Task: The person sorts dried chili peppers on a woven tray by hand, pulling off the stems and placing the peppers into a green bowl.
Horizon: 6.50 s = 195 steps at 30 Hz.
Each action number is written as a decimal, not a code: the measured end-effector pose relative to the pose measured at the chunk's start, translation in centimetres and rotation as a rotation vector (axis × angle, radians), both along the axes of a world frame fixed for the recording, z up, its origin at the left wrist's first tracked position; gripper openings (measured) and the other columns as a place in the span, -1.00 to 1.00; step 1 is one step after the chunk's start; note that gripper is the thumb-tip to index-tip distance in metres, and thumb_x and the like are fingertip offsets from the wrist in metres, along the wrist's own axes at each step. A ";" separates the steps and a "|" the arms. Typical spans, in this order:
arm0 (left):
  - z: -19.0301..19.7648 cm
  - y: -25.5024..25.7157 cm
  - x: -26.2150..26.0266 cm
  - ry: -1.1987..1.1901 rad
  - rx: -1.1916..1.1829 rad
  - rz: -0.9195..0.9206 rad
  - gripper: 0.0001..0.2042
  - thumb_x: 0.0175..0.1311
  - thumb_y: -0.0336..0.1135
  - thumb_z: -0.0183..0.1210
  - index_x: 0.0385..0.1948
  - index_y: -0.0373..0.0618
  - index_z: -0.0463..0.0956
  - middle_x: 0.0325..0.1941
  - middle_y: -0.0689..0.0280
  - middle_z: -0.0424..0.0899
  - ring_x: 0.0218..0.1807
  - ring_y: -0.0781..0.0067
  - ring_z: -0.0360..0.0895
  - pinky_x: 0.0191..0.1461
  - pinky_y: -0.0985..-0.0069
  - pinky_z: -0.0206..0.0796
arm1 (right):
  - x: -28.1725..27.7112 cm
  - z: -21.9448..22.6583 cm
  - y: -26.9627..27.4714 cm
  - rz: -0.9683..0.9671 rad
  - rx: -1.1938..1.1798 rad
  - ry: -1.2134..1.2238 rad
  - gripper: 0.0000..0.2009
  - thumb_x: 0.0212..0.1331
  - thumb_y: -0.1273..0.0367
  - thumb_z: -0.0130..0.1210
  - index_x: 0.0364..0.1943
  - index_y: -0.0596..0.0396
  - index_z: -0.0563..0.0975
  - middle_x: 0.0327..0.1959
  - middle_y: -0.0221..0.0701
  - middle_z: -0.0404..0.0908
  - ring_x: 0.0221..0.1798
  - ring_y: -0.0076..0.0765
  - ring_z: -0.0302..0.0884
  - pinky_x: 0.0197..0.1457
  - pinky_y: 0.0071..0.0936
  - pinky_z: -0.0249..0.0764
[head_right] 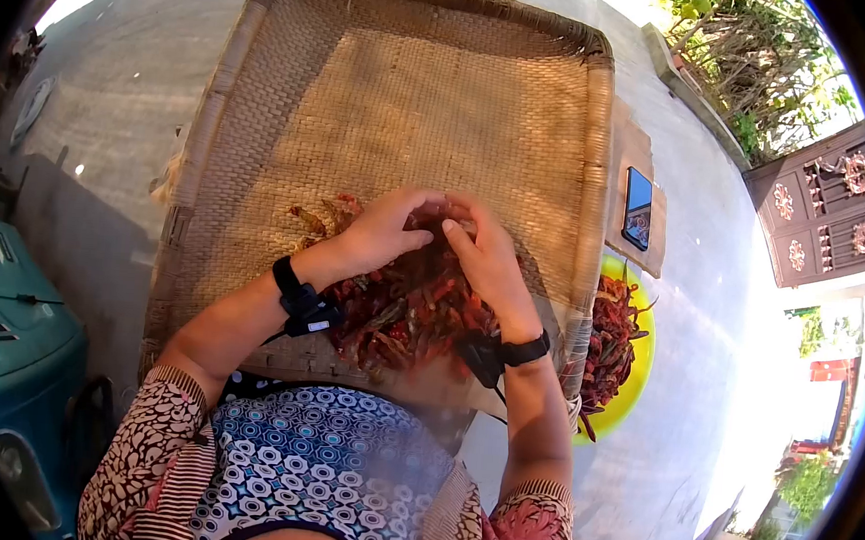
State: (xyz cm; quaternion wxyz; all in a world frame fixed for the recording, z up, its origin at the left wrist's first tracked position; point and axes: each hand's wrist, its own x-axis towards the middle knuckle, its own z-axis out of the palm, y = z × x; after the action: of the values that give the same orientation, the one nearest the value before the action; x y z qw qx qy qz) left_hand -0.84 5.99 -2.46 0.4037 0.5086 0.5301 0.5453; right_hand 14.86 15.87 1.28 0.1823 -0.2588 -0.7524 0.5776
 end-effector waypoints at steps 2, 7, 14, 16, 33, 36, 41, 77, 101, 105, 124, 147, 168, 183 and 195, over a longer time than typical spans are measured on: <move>0.7 -0.9 0.2 0.030 0.012 0.015 -0.64 0.17 -0.67 0.11 0.03 -0.25 0.45 0.03 0.21 0.51 0.09 0.31 0.53 0.18 0.46 0.35 | 0.6 1.8 -1.2 -0.001 0.074 -0.121 -0.64 0.27 0.42 0.08 0.14 0.19 0.43 -0.02 -0.29 0.56 -0.02 -0.45 0.53 0.06 -0.49 0.43; 3.8 -5.1 0.9 0.145 0.095 0.014 -0.76 0.21 -0.62 0.12 -0.08 -0.23 0.51 -0.04 0.26 0.53 0.04 0.38 0.52 0.15 0.47 0.36 | 2.6 3.2 -4.1 0.012 0.105 -0.087 -0.67 0.26 0.43 0.08 0.09 0.20 0.47 -0.09 -0.28 0.59 -0.10 -0.42 0.56 0.01 -0.45 0.44; 3.7 -8.3 1.4 -0.076 -0.013 0.076 -0.79 0.27 -0.62 0.05 -0.10 -0.23 0.50 -0.10 0.26 0.52 -0.01 0.43 0.54 0.10 0.52 0.38 | 4.2 2.8 -7.6 0.151 0.479 -0.035 -0.77 0.19 0.46 0.14 -0.07 0.07 0.56 -0.21 -0.36 0.63 -0.13 -0.30 0.58 0.24 -0.33 0.25; 3.7 -8.8 1.5 -0.207 -0.018 0.088 -0.77 0.29 -0.63 0.03 -0.05 -0.23 0.46 -0.08 0.28 0.51 0.01 0.47 0.55 0.10 0.55 0.38 | 4.4 2.8 -7.9 0.111 0.576 -0.023 -0.80 0.19 0.46 0.14 -0.10 0.05 0.58 -0.24 -0.39 0.64 -0.14 -0.34 0.58 0.27 -0.29 0.22; 3.6 -9.3 2.2 -0.598 -0.016 0.064 -0.79 0.33 -0.56 0.08 -0.05 -0.15 0.41 -0.11 0.22 0.61 -0.07 0.44 0.61 -0.03 0.53 0.50 | 3.6 2.7 -9.5 -0.008 0.755 -0.055 -0.83 0.04 0.38 0.29 -0.28 -0.03 0.58 -0.44 -0.48 0.58 -0.29 -0.33 0.53 0.28 -0.15 0.16; 3.5 -9.3 2.7 -0.690 -0.080 0.099 -0.83 0.34 -0.52 0.09 -0.08 -0.14 0.41 -0.13 0.23 0.61 -0.08 0.45 0.60 -0.02 0.52 0.51 | 3.7 2.2 -9.6 0.019 0.762 -0.025 -0.83 0.03 0.40 0.28 -0.27 -0.03 0.57 -0.44 -0.47 0.58 -0.29 -0.32 0.54 0.27 -0.17 0.18; 3.6 -9.3 2.6 -0.532 -0.168 0.102 -0.81 0.35 -0.46 0.11 -0.05 -0.14 0.42 -0.10 0.36 0.51 -0.14 0.56 0.53 -0.09 0.57 0.43 | 4.9 2.2 -9.5 0.008 0.731 -0.059 -0.83 0.03 0.42 0.27 -0.27 0.00 0.57 -0.42 -0.44 0.59 -0.29 -0.28 0.54 0.26 -0.18 0.21; 5.8 -6.2 6.1 0.609 -0.089 -0.016 -0.87 0.23 -0.36 0.23 -0.25 -0.14 0.57 -0.27 0.23 0.51 -0.30 0.31 0.52 -0.21 0.45 0.37 | 10.4 1.0 -8.9 -0.364 -0.050 -0.009 -0.83 0.30 0.35 0.12 -0.12 0.12 0.57 -0.46 -0.50 0.58 -0.44 -0.71 0.45 -0.36 -0.69 0.36; 3.8 -0.2 1.8 0.714 0.058 0.134 -0.87 0.16 -0.40 0.24 -0.28 -0.15 0.54 -0.29 0.21 0.56 -0.18 0.20 0.51 -0.13 0.37 0.36 | 11.2 0.6 -6.6 -0.483 -0.276 0.205 -0.80 0.37 0.34 0.04 -0.05 0.13 0.51 -0.33 -0.47 0.57 -0.37 -0.65 0.42 -0.25 -0.68 0.38; 6.5 -2.0 1.7 0.348 -0.021 0.126 -0.90 0.28 -0.37 0.19 -0.26 -0.15 0.54 -0.30 0.34 0.57 -0.23 0.47 0.49 -0.15 0.50 0.34 | 8.1 1.8 -7.2 -0.348 -0.135 0.043 -0.72 0.33 0.36 0.09 0.06 0.15 0.47 -0.38 -0.48 0.57 -0.38 -0.67 0.44 -0.32 -0.68 0.40; 4.5 -4.2 3.2 -0.118 -0.130 0.143 -0.84 0.36 -0.37 0.13 -0.09 -0.16 0.51 -0.25 0.44 0.54 -0.35 0.70 0.42 -0.24 0.69 0.32 | 6.2 1.1 -8.0 -0.367 -0.346 0.330 -0.84 0.39 0.32 0.04 -0.18 0.14 0.48 -0.42 -0.43 0.59 -0.46 -0.66 0.45 -0.35 -0.69 0.39; 5.7 -5.3 3.7 -0.053 -0.364 0.063 -0.78 0.32 -0.28 0.19 -0.08 -0.12 0.51 -0.25 0.38 0.60 -0.33 0.64 0.49 -0.29 0.59 0.38 | 8.1 1.2 -8.0 -0.285 -0.195 0.140 -0.71 0.36 0.30 0.05 0.06 0.16 0.45 -0.37 -0.43 0.55 -0.42 -0.61 0.44 -0.34 -0.64 0.38; 3.9 -4.7 3.5 0.723 -0.072 0.124 -0.74 0.20 -0.35 0.24 -0.07 -0.05 0.55 -0.25 0.26 0.46 -0.30 0.25 0.53 -0.23 0.41 0.44 | 14.7 -0.2 -4.0 -0.724 -0.670 0.916 -0.62 0.46 0.09 -0.17 -0.01 0.10 0.48 -0.48 -0.52 0.45 -0.51 -0.58 0.29 -0.39 -0.62 0.27; 5.2 -4.9 4.1 0.722 0.006 0.081 -0.91 0.21 -0.36 0.23 -0.29 -0.05 0.58 -0.25 0.27 0.50 -0.25 0.26 0.56 -0.23 0.37 0.43 | 7.6 0.6 -8.7 -0.343 -0.101 0.077 -0.82 0.34 0.34 0.09 -0.12 0.16 0.53 -0.42 -0.47 0.59 -0.42 -0.64 0.47 -0.37 -0.64 0.42; 5.1 -5.5 4.0 0.152 -0.190 -0.065 -0.80 0.28 -0.40 0.21 -0.09 -0.17 0.55 -0.24 0.40 0.47 -0.30 0.56 0.45 -0.21 0.56 0.34 | 9.3 1.3 -7.6 -0.477 -0.338 0.334 -0.81 0.40 0.28 0.01 -0.20 0.13 0.49 -0.49 -0.53 0.50 -0.53 -0.64 0.35 -0.43 -0.64 0.34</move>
State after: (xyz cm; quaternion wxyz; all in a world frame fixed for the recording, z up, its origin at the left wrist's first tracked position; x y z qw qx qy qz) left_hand 3.15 0.50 2.61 0.4261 0.5250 0.5916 0.4391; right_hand 24.20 8.28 2.56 0.3875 -0.3559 -0.5238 0.6699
